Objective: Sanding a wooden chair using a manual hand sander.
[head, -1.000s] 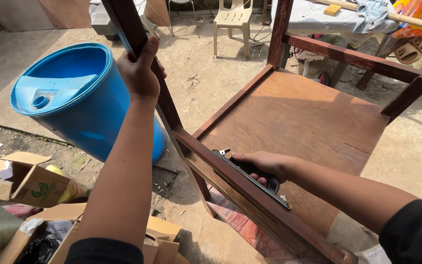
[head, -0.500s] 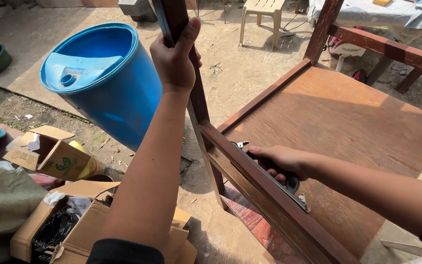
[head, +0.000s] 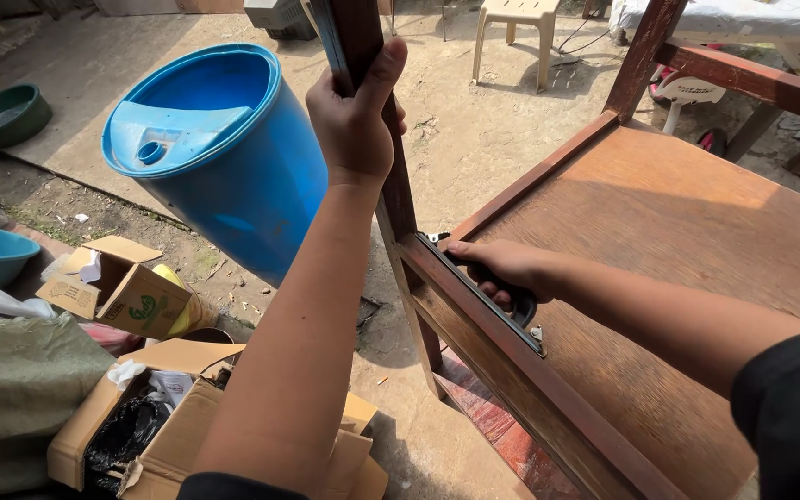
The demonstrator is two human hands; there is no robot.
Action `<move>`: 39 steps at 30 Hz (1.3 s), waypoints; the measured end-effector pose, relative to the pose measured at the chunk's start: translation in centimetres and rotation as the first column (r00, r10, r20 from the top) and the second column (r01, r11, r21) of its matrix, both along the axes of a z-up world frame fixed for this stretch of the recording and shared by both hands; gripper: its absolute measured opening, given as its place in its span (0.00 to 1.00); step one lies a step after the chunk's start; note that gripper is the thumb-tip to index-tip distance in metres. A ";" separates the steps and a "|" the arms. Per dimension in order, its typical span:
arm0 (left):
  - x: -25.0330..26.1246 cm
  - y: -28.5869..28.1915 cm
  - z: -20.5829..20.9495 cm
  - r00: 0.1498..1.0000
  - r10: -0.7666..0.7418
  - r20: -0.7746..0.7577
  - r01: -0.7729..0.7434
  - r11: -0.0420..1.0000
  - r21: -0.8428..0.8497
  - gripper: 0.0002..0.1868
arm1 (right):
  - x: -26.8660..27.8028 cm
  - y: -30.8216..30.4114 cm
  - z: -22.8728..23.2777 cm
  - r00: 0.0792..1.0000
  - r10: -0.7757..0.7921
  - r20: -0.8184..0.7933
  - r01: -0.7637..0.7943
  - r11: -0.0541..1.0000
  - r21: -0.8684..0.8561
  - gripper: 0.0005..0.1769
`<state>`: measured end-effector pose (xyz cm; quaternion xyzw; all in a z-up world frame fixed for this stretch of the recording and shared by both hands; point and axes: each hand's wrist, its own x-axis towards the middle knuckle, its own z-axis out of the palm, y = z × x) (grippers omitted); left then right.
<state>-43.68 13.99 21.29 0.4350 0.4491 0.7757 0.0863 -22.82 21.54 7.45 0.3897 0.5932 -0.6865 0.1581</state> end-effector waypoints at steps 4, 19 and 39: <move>-0.2 -0.3 -0.2 1.000 0.013 -0.009 -0.013 1.000 -0.003 0.27 | 1.9 -1.0 2.5 0.999 0.040 0.031 -0.042 0.998 0.051 0.32; -0.1 0.1 -0.5 1.000 -0.003 -0.029 0.004 1.000 0.022 0.28 | 6.7 -1.6 4.5 0.984 0.113 0.134 -0.127 0.987 0.100 0.32; -1.2 0.2 -1.0 0.996 -0.027 -0.080 0.032 0.997 0.066 0.23 | -0.8 0.1 4.3 0.994 0.093 0.052 -0.100 0.983 0.152 0.27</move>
